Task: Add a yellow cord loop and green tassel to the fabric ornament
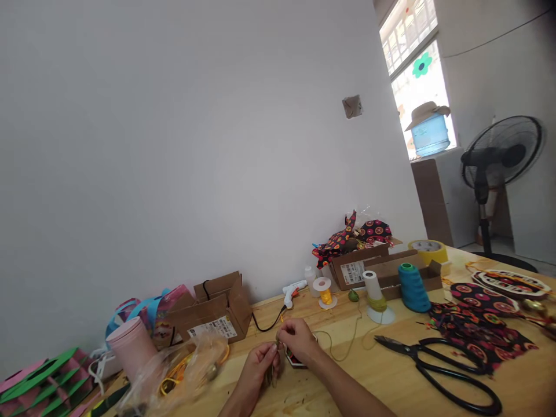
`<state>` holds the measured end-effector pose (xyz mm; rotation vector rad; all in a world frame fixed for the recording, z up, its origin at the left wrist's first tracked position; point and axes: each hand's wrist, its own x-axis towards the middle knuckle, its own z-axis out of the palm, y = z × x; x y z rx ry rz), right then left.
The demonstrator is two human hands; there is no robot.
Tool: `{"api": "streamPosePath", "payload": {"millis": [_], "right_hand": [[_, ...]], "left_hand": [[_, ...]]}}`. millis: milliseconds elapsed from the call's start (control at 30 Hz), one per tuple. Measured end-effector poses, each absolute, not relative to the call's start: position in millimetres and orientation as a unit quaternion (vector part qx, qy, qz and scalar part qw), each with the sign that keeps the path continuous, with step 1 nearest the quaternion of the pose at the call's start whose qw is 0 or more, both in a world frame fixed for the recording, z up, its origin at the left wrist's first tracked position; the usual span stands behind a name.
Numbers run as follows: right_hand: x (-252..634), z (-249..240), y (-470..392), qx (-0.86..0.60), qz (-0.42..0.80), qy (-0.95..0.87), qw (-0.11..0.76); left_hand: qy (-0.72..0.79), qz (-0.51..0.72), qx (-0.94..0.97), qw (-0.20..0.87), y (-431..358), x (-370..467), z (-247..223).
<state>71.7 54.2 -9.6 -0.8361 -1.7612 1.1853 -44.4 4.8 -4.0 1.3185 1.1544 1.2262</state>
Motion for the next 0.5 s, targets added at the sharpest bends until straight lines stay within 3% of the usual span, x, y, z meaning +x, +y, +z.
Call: {"api": "streamPosePath", "payload": {"millis": [167, 500], "right_hand": [[76.8, -7.1, 53.6, -0.335, 0.533, -0.660, 0.409], [85.2, -0.6, 51.4, -0.336, 0.542, -0.645, 0.420]], "left_hand": [[0.484, 0.474, 0.554, 0.484, 0.8, -40.1, -4.0], [0.477, 0.503, 0.532, 0.486, 4.4, -40.0, -4.2]]}}
